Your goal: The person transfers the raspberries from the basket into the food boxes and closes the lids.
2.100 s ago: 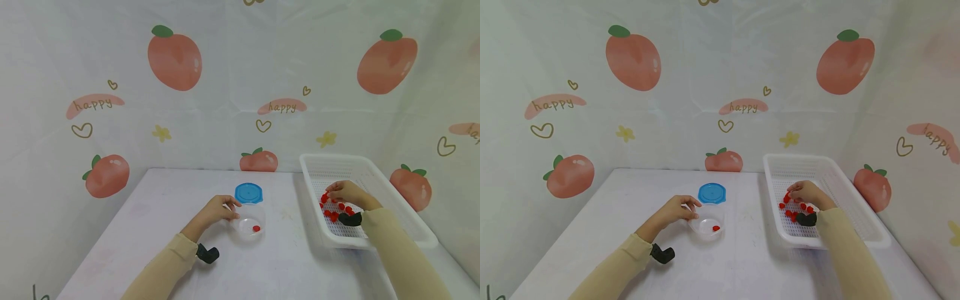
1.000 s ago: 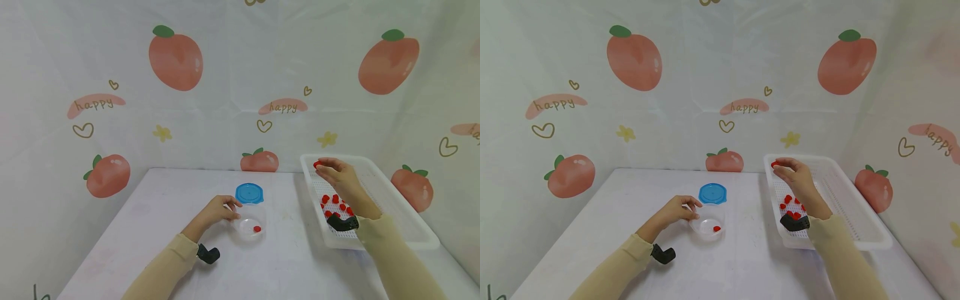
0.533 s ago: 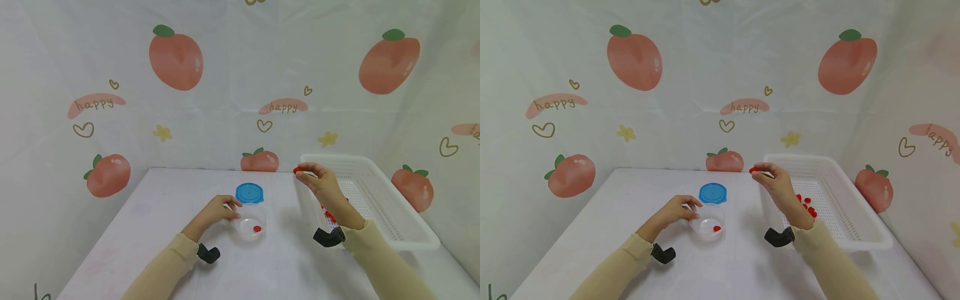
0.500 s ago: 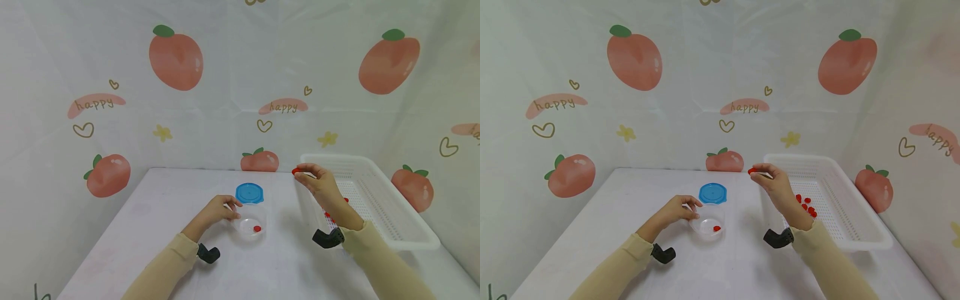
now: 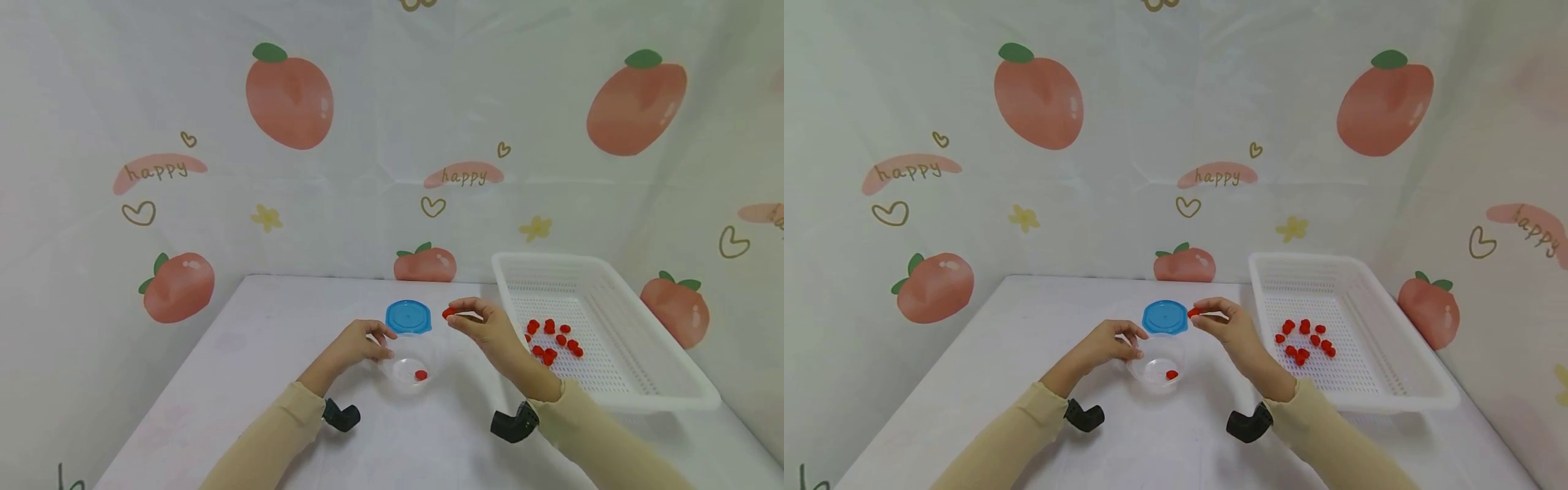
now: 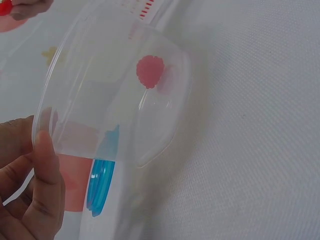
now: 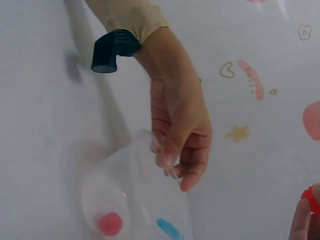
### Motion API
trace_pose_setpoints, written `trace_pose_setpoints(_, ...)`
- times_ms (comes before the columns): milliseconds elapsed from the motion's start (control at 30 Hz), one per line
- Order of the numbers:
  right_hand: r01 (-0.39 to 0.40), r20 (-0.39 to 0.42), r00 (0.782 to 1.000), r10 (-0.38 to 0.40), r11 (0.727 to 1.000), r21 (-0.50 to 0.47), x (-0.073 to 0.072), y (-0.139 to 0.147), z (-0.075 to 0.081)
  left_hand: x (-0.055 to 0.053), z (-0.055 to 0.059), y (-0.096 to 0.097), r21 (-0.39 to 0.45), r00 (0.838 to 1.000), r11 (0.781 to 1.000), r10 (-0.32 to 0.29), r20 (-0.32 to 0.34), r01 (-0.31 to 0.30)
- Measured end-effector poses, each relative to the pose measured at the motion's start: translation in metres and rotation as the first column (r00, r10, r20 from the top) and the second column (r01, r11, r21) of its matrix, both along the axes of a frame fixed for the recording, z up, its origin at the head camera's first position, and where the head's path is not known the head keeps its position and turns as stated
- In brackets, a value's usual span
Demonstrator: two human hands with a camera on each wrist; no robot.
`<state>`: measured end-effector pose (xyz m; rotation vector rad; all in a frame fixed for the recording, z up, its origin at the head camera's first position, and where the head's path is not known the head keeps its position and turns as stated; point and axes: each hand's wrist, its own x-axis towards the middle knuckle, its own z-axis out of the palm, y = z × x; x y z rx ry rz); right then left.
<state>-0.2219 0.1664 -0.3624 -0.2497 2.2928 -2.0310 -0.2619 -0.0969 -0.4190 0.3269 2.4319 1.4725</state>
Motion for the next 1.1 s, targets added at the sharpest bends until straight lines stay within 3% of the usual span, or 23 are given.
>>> trace_pose_setpoints(367,-0.064,0.065,0.996,0.06,0.996,0.065,0.01,-0.019,-0.032,0.0,-0.001,0.001,-0.006,1.0,1.0,0.005,0.001,-0.005)
trace_pose_setpoints(633,-0.076,0.041,0.997,0.071,0.988,0.131,0.006,-0.024,-0.053,0.0,-0.002,0.001,0.005,1.0,1.0,-0.007,-0.008,0.007)
trace_pose_setpoints(900,-0.091,0.023,0.996,0.088,0.981,0.17,0.003,-0.026,-0.061,-0.001,-0.004,0.0,0.002,1.0,1.0,-0.005,-0.008,0.005)
trace_pose_setpoints(1100,-0.107,0.007,0.994,0.108,0.978,0.181,0.003,-0.027,-0.057,-0.001,-0.001,0.0,-0.002,1.0,1.0,-0.006,-0.01,0.006)
